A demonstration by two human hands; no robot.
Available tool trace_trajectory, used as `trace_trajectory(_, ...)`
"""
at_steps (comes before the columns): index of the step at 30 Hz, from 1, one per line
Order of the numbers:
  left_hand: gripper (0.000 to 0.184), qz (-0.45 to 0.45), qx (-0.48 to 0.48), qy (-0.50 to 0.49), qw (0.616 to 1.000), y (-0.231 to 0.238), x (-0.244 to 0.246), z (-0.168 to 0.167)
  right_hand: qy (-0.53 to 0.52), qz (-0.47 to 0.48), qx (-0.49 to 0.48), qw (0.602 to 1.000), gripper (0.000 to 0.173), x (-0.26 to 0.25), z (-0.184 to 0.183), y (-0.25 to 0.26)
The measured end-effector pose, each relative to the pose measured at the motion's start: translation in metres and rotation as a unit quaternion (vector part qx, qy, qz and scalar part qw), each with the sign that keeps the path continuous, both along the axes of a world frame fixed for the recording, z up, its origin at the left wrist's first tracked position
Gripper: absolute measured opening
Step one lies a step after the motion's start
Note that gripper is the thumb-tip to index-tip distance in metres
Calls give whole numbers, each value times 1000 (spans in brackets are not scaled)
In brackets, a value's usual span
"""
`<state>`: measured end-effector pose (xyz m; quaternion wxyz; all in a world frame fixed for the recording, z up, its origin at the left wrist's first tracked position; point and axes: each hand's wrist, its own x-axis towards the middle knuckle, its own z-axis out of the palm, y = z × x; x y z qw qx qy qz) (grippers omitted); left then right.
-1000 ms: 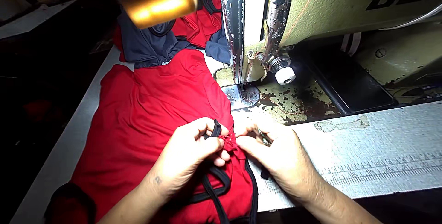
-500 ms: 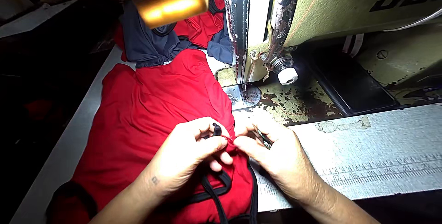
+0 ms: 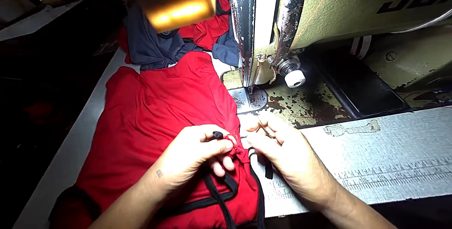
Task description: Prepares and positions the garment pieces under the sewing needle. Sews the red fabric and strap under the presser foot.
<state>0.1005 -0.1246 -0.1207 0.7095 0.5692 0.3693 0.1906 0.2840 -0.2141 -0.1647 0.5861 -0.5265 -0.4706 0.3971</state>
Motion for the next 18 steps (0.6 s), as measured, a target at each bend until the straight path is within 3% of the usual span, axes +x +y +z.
trace_trajectory(2,17,2,-11,-8,1000,1,-2,-2,-35,22,-19,999,30,5,4,-5)
trace_trajectory(6,15,-10,-20,-14,1000,3,-2,-2,-142,42,-80,986,28,14,7,-14)
trace_trajectory(12,17,-8,-29,-9,1000,-2,1,1,-292,27,-74,953,38,14,11,-20)
trace_trajectory(18,18,-1,-60,-4,998,-4,3,3,-324,60,-85,940,33,12,19,-13)
